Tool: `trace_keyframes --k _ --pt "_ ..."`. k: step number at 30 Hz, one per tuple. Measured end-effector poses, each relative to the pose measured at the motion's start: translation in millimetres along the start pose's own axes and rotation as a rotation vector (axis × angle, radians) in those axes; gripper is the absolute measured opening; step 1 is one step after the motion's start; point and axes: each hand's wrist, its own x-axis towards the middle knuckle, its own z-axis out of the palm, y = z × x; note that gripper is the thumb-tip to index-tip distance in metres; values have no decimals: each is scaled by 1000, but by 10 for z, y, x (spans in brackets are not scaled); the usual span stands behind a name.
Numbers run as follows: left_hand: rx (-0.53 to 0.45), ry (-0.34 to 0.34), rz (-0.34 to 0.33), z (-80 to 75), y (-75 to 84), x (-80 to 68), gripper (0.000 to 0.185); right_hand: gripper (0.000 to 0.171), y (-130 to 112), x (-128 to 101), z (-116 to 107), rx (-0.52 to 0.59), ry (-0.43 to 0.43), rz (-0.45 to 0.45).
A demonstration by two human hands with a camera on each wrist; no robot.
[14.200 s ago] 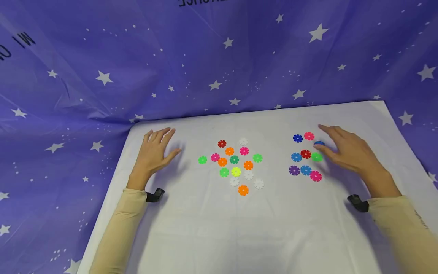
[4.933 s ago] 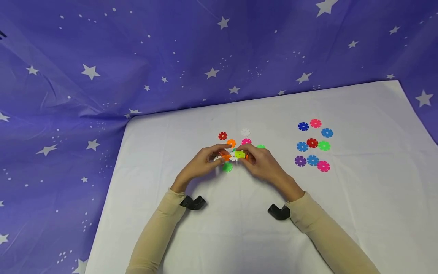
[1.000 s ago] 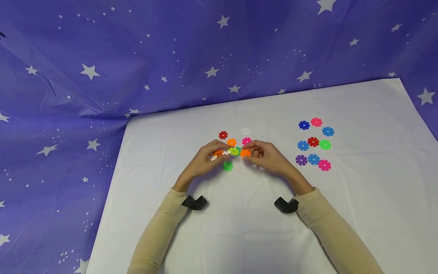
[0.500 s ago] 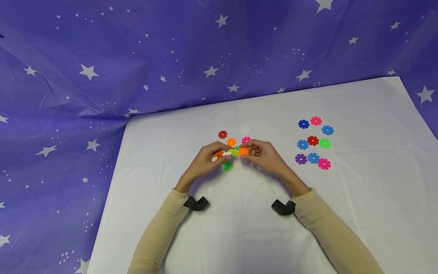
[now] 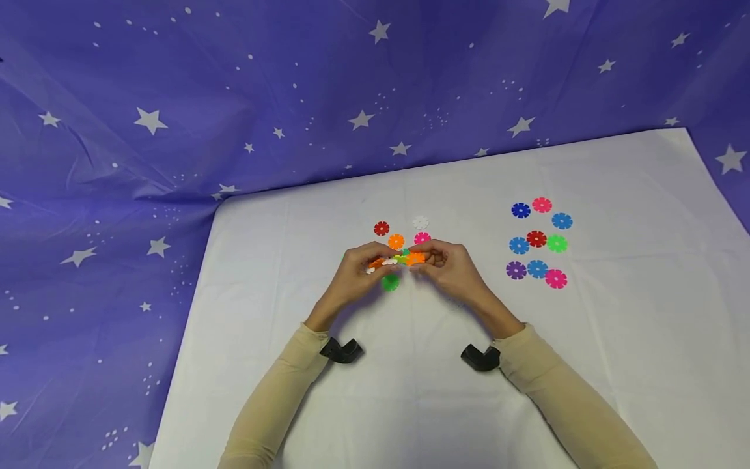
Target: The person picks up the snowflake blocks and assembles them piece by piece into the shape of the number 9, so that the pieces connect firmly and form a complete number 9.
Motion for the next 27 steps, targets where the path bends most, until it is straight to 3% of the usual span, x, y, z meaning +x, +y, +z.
trace_keyframes --k 6,14,27 --pt "32 -20 -21 -14 24 5 24 31 -8 -1 9 -1 -10 10" --pt "30 -88 -81 -47 39 -4 39 32 11 8 -27 -13 -41 3" --pt "89 -80 -79 9 11 -9 28 27 29 5 -15 -23 -30 -4"
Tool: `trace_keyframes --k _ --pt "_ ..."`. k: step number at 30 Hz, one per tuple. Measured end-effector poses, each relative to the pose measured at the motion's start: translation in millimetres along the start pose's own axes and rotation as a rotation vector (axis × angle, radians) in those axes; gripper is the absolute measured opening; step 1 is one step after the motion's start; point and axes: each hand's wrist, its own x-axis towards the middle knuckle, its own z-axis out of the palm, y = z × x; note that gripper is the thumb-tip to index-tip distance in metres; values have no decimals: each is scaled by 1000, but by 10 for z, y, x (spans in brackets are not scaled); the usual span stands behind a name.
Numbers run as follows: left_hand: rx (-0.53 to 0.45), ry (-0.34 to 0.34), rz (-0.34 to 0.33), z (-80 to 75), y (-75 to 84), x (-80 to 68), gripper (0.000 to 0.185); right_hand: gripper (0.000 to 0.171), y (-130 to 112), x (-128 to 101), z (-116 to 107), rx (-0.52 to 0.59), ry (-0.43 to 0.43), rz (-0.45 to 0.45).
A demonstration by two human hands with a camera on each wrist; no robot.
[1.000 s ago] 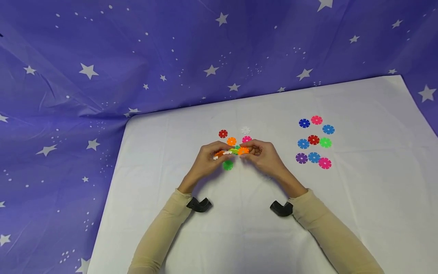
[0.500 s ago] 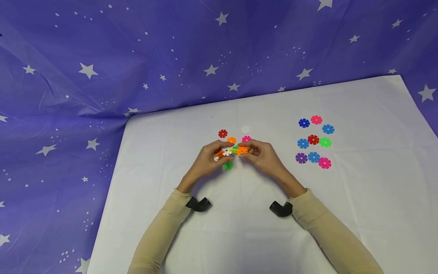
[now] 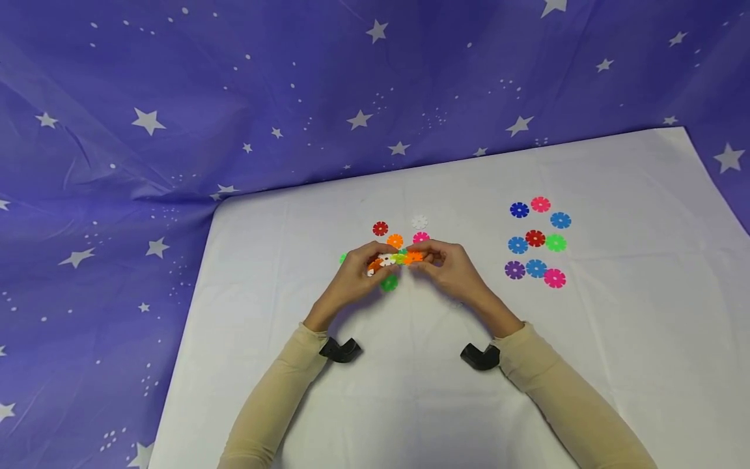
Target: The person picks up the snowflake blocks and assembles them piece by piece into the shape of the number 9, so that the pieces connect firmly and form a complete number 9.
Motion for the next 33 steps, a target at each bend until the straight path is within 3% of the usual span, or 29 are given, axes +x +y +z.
trace_keyframes --k 11,15,23,33 --pt "37 -84 -34 -83 22 -1 29 33 -38 9 9 -20 -60 28" --pt "60 -64 -43 -129 13 4 30 40 -2 28 -85 -110 -83 -4" --pt "49 -15 -16 -148 -50 14 29 35 88 41 -359 -262 28 -17" --pt "75 -25 -78 -150 -57 -9 28 37 213 72 -408 -582 -38 -2"
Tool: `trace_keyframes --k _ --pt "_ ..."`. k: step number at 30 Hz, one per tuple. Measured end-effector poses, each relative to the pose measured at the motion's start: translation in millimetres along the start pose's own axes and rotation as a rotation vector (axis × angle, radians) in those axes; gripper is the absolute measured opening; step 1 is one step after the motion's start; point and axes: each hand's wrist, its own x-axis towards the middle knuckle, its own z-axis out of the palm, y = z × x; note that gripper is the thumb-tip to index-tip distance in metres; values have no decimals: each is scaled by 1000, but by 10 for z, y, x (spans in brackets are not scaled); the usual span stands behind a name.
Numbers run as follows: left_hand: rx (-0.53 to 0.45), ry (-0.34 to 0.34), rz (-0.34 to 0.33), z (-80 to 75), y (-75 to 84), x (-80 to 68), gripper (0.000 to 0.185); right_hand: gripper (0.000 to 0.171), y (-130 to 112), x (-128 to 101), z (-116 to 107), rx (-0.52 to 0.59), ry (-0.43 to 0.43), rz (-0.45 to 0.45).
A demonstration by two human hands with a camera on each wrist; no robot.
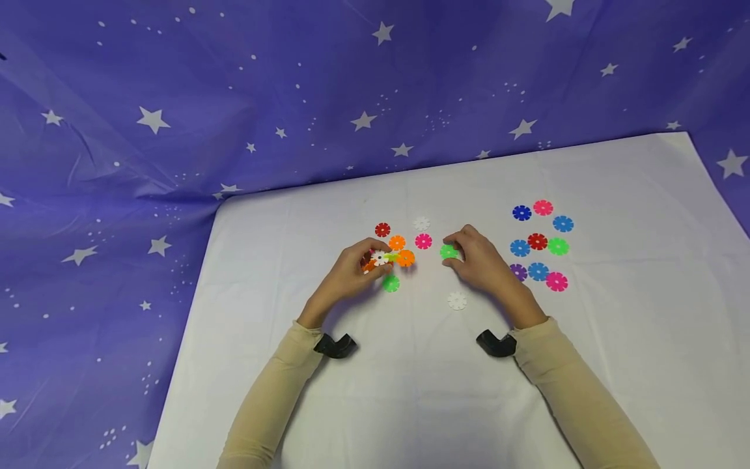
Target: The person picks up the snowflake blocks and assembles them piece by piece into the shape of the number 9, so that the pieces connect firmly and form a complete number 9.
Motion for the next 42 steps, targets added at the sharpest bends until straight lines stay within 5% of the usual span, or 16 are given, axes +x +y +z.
trace_keyframes --k 13,18,30,42 --pt "-34 -64 -22 21 23 -18 34 29 -59 -5 35 -47 -2 -6" --pt "-26 -68 -14 30 18 -17 39 19 -67 8 78 140 -33 -58" --pt "-5 -60 -21 93 15 1 37 27 -74 -10 80 541 -164 -56" --pt "-79 -36 12 127 15 14 37 25 -224 -21 78 577 -106 -178"
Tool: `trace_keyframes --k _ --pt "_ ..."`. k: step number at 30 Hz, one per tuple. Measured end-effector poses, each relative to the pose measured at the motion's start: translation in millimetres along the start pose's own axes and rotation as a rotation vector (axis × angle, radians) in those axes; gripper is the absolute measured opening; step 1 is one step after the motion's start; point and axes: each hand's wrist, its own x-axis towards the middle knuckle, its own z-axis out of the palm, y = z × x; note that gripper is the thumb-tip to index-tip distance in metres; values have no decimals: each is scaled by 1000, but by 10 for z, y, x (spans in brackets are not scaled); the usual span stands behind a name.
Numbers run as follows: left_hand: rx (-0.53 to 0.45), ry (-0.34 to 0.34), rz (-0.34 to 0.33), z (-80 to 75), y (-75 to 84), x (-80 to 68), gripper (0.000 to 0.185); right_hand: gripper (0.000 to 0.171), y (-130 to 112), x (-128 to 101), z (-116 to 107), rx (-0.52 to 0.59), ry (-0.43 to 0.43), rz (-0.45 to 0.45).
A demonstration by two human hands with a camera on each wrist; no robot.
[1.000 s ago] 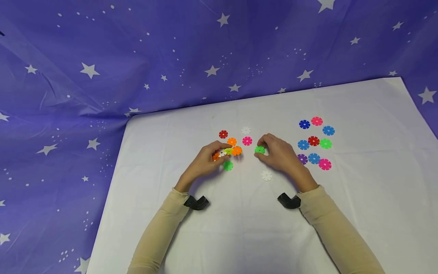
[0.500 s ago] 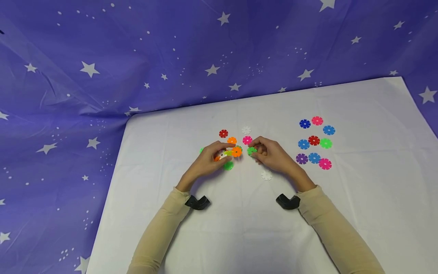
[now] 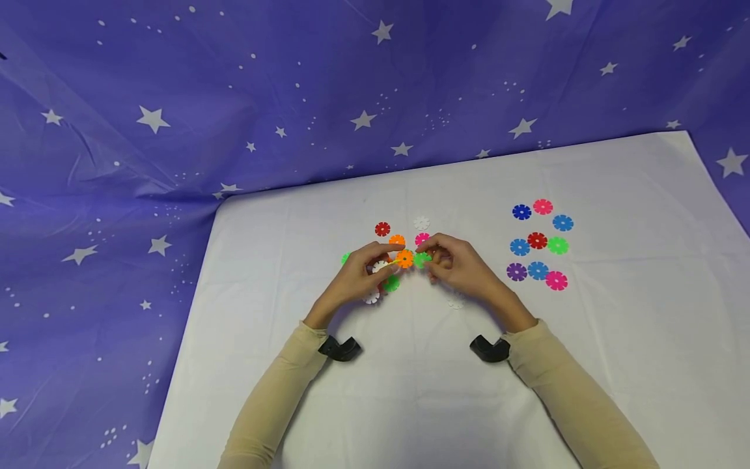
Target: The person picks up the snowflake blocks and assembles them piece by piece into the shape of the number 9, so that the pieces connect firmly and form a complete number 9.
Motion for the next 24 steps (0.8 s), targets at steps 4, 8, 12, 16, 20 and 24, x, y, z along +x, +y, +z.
trace_keyframes --k 4,8,12,16,20,24 --pt "-5 -22 17 -10 14 -2 35 24 -34 8 47 -48 26 -61" --pt "-11 -29 7 -32 24 -14 34 26 -44 5 56 -70 53 -79" --pt "-38 -29 7 -31 33 -16 33 26 -109 4 69 -72 65 -93" --pt "-53 -45 12 2 38 -4 32 25 -308 4 99 -105 78 -117" --pt "-32 -40 19 22 41 3 36 26 -420 6 127 -157 92 -156" --pt "-21 9 2 22 53 -1 36 28 -324 18 156 -181 111 -185"
